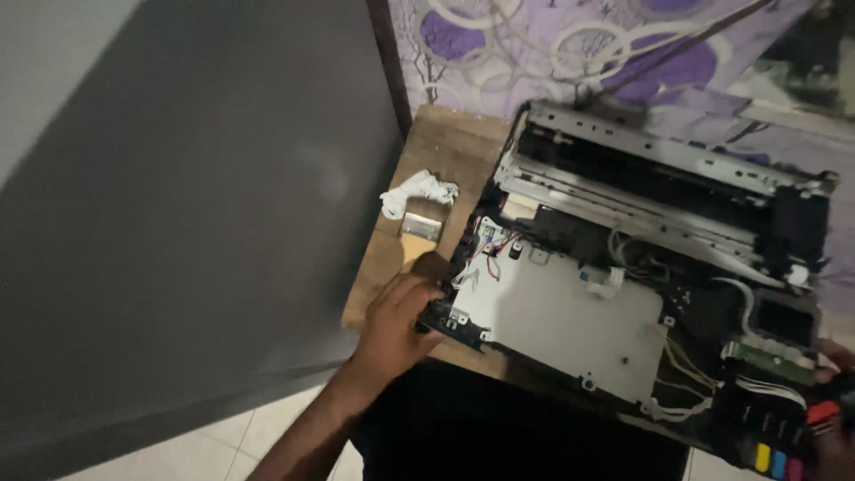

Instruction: Disassembling an inkjet printer to remove the ink carriage and disconnect internal wiring.

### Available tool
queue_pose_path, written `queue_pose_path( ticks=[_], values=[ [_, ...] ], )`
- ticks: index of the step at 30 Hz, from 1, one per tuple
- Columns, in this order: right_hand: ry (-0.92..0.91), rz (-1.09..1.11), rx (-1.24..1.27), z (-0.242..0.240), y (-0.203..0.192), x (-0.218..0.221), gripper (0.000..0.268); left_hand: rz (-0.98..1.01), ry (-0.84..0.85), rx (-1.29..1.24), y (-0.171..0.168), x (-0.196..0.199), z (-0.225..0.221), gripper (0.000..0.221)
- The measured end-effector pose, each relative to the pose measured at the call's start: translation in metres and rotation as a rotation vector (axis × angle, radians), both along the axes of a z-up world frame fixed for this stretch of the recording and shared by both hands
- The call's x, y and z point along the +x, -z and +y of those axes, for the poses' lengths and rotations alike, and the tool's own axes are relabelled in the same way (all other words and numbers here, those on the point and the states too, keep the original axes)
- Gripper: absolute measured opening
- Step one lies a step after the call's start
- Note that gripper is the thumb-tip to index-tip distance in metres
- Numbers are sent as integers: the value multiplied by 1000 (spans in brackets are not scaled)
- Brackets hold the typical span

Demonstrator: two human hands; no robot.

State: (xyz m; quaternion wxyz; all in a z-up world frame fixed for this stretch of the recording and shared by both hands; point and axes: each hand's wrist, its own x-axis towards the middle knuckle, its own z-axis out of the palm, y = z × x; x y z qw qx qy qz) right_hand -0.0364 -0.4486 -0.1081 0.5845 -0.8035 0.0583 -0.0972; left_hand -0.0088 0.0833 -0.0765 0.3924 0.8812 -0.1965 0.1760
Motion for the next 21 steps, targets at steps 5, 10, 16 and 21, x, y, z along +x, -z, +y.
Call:
queue_pose_path(
  ticks=[5, 10, 16, 21],
  values=[
    [-3, -52, 132, -73, 48, 20, 48, -14, 6, -21, -31, 2, -5, 26],
    [567, 72, 342, 11, -33, 50, 16, -117, 67, -69, -45, 9, -14, 34],
    [557, 81, 153, 17, -42, 45, 7, 157, -59, 64, -1, -3, -8, 31],
    [482, 207, -204, 22, -46, 42, 13, 38, -244, 73, 4, -26, -4, 58]
  ],
)
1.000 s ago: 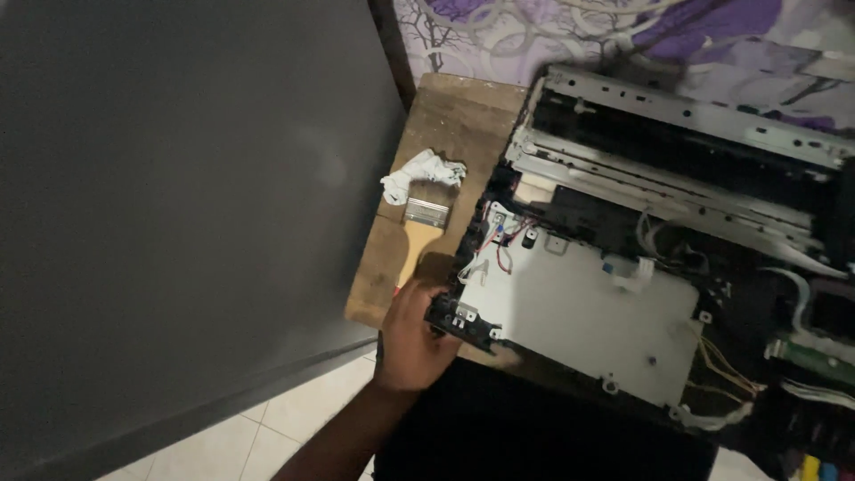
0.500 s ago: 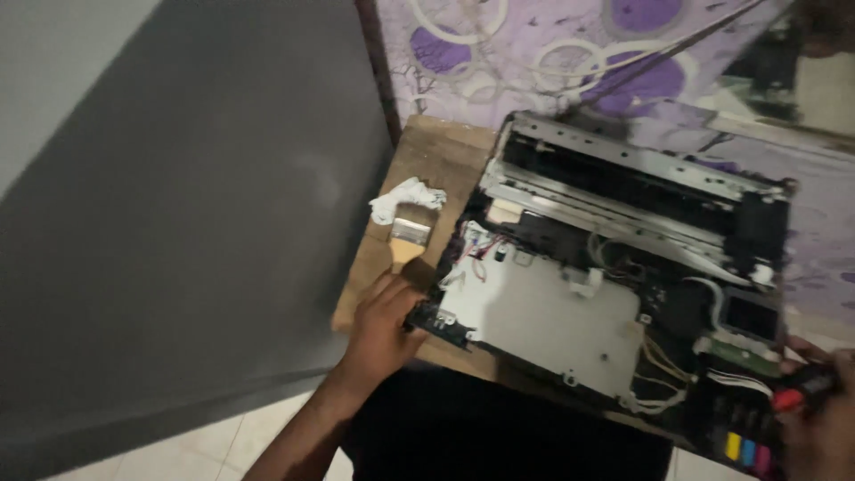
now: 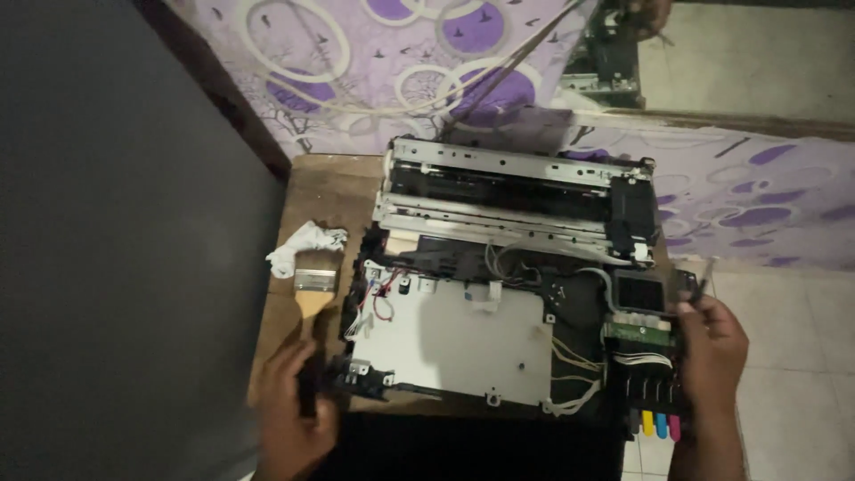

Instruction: Disassembling an inkjet printer to remove the ink carriage and disconnect internal wiring.

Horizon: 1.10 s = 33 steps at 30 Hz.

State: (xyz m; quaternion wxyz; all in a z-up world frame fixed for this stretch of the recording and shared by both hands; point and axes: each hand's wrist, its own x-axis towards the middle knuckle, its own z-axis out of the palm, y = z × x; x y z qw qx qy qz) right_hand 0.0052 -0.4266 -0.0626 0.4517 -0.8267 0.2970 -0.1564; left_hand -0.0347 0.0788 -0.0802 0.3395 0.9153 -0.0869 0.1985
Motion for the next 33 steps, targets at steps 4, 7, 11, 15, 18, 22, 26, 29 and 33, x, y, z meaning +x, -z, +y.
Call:
queue_pose_path(
  ticks=[4, 7, 11, 15, 18, 22, 26, 29, 33],
  values=[
    [-34, -8, -30, -2, 2, 1, 34, -2, -78, 7, 11, -4, 8, 47],
    [-49, 123, -171, 2, -9, 6, 29, 72, -77, -47, 28, 9, 16, 54],
    [-84, 328, -228, 3, -21, 9, 32, 95, -113, 132, 108, 13, 55, 69],
    [-108, 335, -178, -8, -20, 12, 31, 51, -65, 202, 169, 20, 89, 59],
    [-140, 328, -78, -7, -31, 16, 36, 149, 56, 186, 203, 9, 117, 45],
    [-58, 467, -61, 3, -49, 33, 33, 233, 47, 114, 215, 4, 116, 36],
    [-56, 388, 26, 10, -51, 40, 29, 382, -267, -222, 215, 1, 107, 39],
    [-5, 368, 65, 15, -48, 40, 27, 317, -83, -270, 225, -4, 112, 39],
    [77, 335, 98, 39, -57, 43, 26, 219, -24, 189, 192, 5, 98, 42]
  ],
)
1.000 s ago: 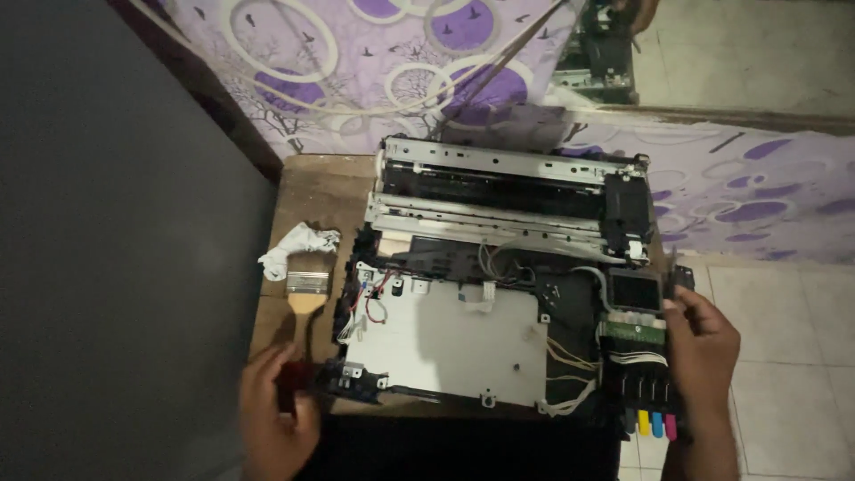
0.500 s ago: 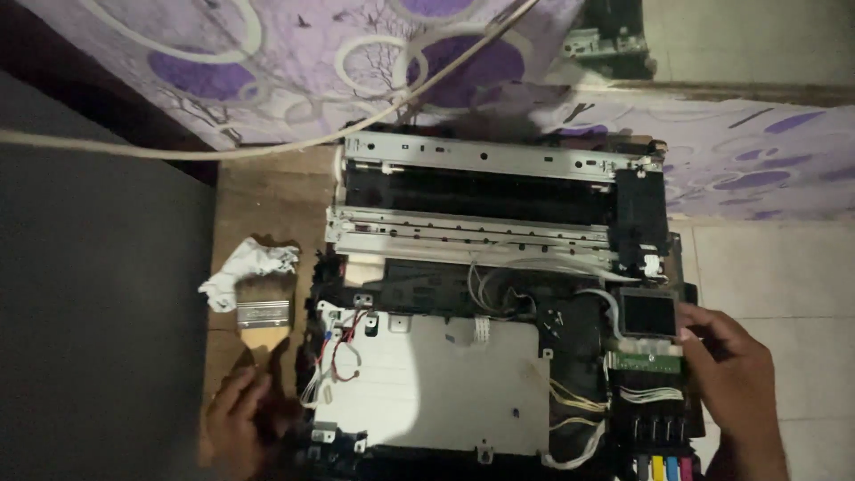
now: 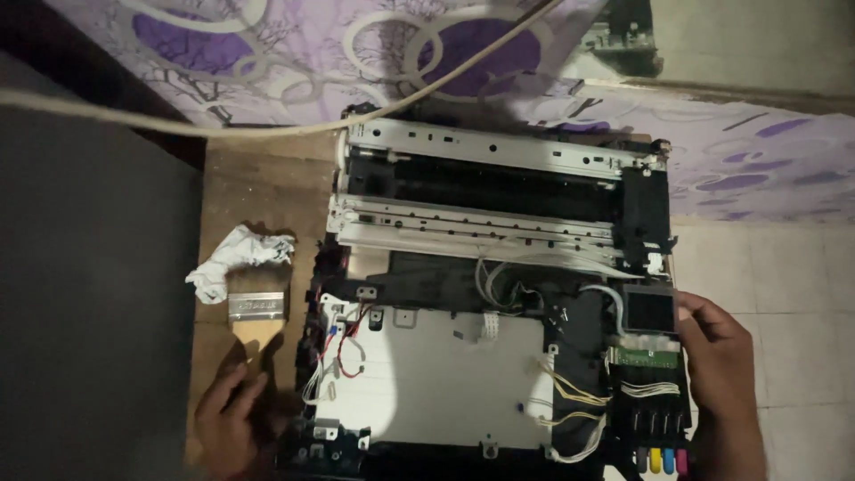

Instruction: Disassembling an inkjet printer to remove the ink carriage and disconnect internal wiring.

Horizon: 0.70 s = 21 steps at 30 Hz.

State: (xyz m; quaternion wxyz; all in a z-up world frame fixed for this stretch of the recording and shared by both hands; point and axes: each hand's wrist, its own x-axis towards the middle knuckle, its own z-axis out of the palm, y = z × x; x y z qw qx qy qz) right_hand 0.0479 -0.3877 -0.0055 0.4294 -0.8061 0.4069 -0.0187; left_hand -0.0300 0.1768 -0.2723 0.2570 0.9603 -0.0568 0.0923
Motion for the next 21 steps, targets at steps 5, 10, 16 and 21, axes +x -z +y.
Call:
queue_pose_path(
  ticks=[5, 10, 16, 21],
  values=[
    [63, 9, 48, 5, -10, -3, 34, -117, -5, -81, -24, 5, -18, 63],
    [21, -83, 111, -28, 19, -19, 39, -25, -44, -27, -18, 3, -9, 64],
    [-37, -336, -12, -47, 23, -30, 29, -121, -4, -89, -23, 14, -8, 65],
    [-360, -363, -417, -24, -18, -21, 32, -41, -42, -15, -24, 16, -6, 78]
  ],
)
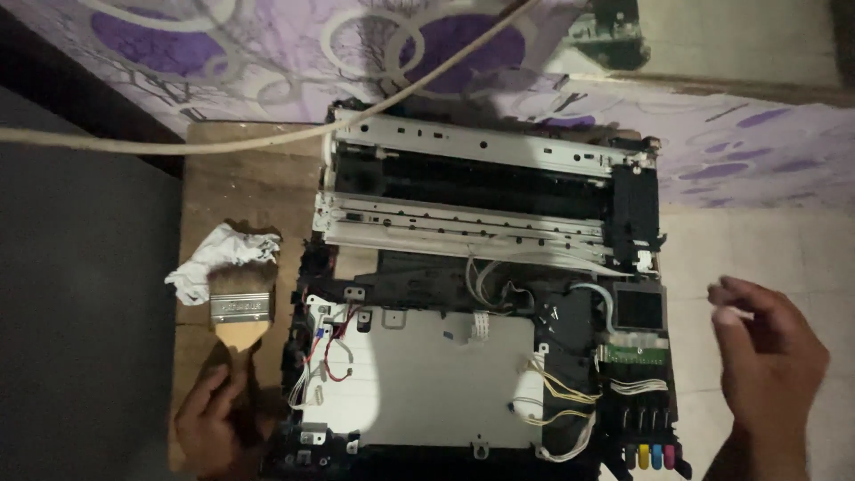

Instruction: Disassembling an inkjet printer to remove the ink carriage and disconnect internal wiring.

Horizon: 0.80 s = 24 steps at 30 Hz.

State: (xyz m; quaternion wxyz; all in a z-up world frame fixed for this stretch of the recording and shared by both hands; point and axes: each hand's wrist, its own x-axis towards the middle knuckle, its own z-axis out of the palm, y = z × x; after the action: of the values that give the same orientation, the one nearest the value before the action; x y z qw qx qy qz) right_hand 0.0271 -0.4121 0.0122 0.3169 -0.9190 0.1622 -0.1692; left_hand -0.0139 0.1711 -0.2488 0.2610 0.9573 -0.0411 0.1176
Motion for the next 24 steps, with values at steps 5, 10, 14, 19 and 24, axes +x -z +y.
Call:
queue_pose_path(
  ticks=[5, 10, 14, 19, 24],
  values=[
    [-125, 27, -391, 6, -4, -1, 18, -91, 55, -41, -17, 5, -9, 72],
    [-548, 194, -353, 61, -39, 18, 35, -51, 22, -52, -13, 5, -11, 80],
    [-730, 276, -356, 78, -38, 43, 35, -56, 56, -65, -2, 1, -3, 78],
    [-858, 366, -414, 82, -34, 60, 30, -122, 113, -141, -5, 3, -4, 68],
    [-853, 459, -446, 78, -24, 60, 31, -15, 81, 35, -18, 9, -14, 45]
  ],
)
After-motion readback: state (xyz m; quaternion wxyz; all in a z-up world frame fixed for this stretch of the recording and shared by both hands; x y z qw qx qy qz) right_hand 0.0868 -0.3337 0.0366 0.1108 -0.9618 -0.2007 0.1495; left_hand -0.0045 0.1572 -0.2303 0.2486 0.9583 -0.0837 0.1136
